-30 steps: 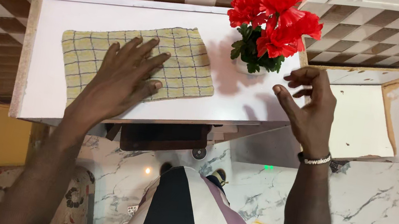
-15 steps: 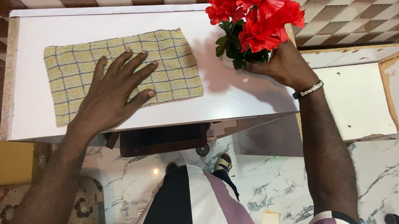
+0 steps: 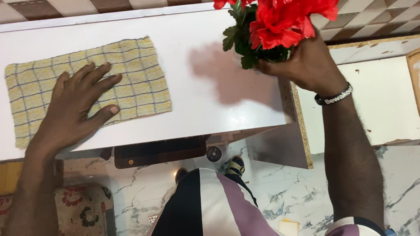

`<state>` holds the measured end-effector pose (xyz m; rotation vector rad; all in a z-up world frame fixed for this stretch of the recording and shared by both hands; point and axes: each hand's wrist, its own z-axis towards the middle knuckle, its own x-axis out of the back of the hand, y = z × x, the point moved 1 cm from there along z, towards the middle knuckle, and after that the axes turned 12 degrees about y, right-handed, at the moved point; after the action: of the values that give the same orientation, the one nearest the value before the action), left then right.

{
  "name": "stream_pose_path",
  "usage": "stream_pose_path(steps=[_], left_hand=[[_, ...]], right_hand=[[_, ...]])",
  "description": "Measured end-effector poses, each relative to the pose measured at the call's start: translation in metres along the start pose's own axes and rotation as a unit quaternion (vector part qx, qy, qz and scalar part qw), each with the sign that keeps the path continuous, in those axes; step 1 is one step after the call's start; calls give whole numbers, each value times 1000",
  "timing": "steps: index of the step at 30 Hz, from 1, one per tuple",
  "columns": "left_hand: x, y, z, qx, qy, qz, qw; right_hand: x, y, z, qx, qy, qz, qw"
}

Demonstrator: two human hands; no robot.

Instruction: The person wipes a small white stool and a white cabinet with a cloth, then places a red flower decoration on top of the cabinet.

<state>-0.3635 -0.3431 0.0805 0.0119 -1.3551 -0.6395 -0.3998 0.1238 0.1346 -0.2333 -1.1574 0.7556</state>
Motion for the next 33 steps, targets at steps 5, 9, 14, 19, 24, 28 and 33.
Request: stream_pose_path(steps=[5, 9, 14, 19, 24, 28, 33], left_hand=[[7, 10, 5, 20, -11, -42, 999], [23, 34, 8, 190, -35, -120, 974], [13, 73, 18, 283, -46, -201, 937], [-10, 95, 17, 331, -44, -190, 923], [-23, 109, 23, 371, -45, -167, 912], [-21, 113, 18, 391, -45, -151, 907], [-17, 113, 8, 406, -46, -140, 902]], right_hand=[[62, 51, -46, 3, 59, 55, 997], [96, 101, -99, -69, 107, -1, 992], [89, 180, -163, -198, 189, 28, 961], [23, 289, -219, -254, 254, 89, 929], [-61, 383, -270, -335, 303, 61, 890], [-113, 433, -300, -329, 344, 47, 878], [-136, 458, -318, -386, 366, 133, 836]])
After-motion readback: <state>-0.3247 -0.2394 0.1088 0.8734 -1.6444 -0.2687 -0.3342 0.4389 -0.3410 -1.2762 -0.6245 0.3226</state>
